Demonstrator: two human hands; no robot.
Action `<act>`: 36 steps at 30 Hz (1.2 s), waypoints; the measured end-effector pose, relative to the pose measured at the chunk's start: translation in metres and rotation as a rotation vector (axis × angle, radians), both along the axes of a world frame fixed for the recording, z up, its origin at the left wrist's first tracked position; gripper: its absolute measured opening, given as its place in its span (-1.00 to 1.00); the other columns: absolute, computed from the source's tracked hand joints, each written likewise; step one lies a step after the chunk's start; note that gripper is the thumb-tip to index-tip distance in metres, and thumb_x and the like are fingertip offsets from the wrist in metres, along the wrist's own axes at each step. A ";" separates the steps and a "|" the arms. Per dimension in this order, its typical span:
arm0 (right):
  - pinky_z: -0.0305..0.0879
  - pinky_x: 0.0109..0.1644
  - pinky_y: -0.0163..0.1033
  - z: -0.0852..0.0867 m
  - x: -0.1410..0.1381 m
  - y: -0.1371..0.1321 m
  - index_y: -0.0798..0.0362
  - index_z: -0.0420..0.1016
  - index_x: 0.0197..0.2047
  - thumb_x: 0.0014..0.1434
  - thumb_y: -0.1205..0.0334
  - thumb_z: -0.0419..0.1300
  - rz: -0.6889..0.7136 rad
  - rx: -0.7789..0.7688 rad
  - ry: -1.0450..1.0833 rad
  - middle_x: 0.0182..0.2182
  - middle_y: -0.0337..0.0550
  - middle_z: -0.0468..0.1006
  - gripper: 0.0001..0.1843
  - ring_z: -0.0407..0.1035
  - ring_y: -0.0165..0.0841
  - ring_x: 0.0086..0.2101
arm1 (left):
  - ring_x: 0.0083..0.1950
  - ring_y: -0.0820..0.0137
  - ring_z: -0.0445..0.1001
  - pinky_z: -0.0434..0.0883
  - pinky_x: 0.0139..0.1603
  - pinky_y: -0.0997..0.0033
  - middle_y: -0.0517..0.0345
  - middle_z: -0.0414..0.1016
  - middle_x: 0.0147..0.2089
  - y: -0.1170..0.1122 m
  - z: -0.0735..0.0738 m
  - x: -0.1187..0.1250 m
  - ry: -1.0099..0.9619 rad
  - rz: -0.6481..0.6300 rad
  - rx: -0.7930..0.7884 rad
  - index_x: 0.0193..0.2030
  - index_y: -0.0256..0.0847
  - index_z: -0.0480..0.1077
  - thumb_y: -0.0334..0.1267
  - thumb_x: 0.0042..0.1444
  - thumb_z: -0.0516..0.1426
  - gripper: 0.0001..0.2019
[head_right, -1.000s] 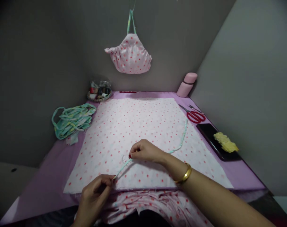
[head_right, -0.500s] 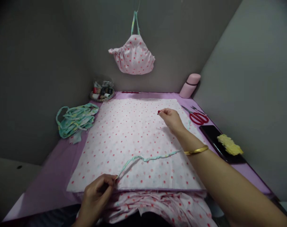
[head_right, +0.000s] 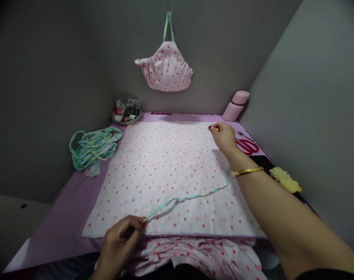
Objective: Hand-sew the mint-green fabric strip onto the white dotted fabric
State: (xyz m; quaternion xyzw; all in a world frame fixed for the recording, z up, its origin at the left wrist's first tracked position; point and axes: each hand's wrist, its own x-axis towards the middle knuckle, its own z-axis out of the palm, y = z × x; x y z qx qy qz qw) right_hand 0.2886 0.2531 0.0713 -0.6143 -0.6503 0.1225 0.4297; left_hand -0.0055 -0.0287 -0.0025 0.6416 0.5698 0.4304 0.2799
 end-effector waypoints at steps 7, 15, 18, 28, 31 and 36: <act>0.17 -0.33 -0.27 -0.019 -0.068 -0.117 0.06 0.41 -0.14 0.16 0.00 0.15 0.657 0.044 -0.414 -0.44 -0.15 0.45 -0.68 0.30 -0.34 -0.44 | -0.26 0.39 0.55 0.42 -0.28 0.51 0.22 0.51 -0.41 0.000 -0.002 0.000 -0.070 0.018 -0.073 -0.49 -0.17 0.30 -0.46 0.08 0.04 -0.82; 0.15 -0.39 -0.31 -0.069 -0.074 -0.176 0.12 0.43 -0.22 0.33 0.29 -0.09 0.845 0.138 -0.581 -0.50 -0.15 0.42 -0.72 0.30 -0.37 -0.45 | -0.24 0.39 0.56 0.44 -0.23 0.52 0.22 0.57 -0.37 0.000 -0.004 0.000 -0.236 0.089 -0.183 -0.46 -0.15 0.37 -0.37 0.08 0.09 -0.88; 0.15 -0.41 -0.31 -0.070 -0.072 -0.173 0.15 0.42 -0.18 0.32 0.36 -0.10 0.797 0.221 -0.604 -0.52 -0.16 0.40 -0.73 0.28 -0.38 -0.47 | -0.25 0.39 0.57 0.45 -0.24 0.52 0.22 0.59 -0.37 -0.001 -0.005 0.001 -0.273 0.162 -0.218 -0.42 -0.15 0.40 -0.35 0.06 0.11 -0.92; 0.13 -0.42 -0.25 -0.062 -0.055 -0.169 0.14 0.40 -0.30 0.24 0.44 -0.10 0.719 0.248 -0.794 -0.52 -0.12 0.41 -0.74 0.28 -0.33 -0.48 | -0.28 0.40 0.55 0.47 -0.26 0.47 0.19 0.56 -0.35 -0.002 -0.006 -0.003 -0.093 0.103 -0.062 -0.41 -0.16 0.38 -0.38 0.10 0.08 -0.89; 0.20 -0.35 -0.28 -0.062 -0.048 -0.165 0.10 0.37 -0.22 0.26 0.32 -0.04 0.643 0.001 -0.653 -0.42 -0.13 0.47 -0.83 0.37 -0.34 -0.38 | -0.30 0.41 0.55 0.48 -0.29 0.49 0.19 0.55 -0.35 0.000 -0.004 -0.006 -0.023 0.093 0.017 -0.40 -0.15 0.38 -0.41 0.10 0.07 -0.88; 0.18 -0.34 -0.31 -0.058 -0.036 -0.156 0.08 0.34 -0.19 0.26 0.23 0.03 0.608 -0.175 -0.615 -0.38 -0.17 0.49 -0.87 0.39 -0.35 -0.38 | -0.32 0.42 0.56 0.50 -0.33 0.50 0.17 0.57 -0.36 0.005 0.000 -0.009 0.123 0.034 0.200 -0.39 -0.16 0.37 -0.43 0.13 0.07 -0.87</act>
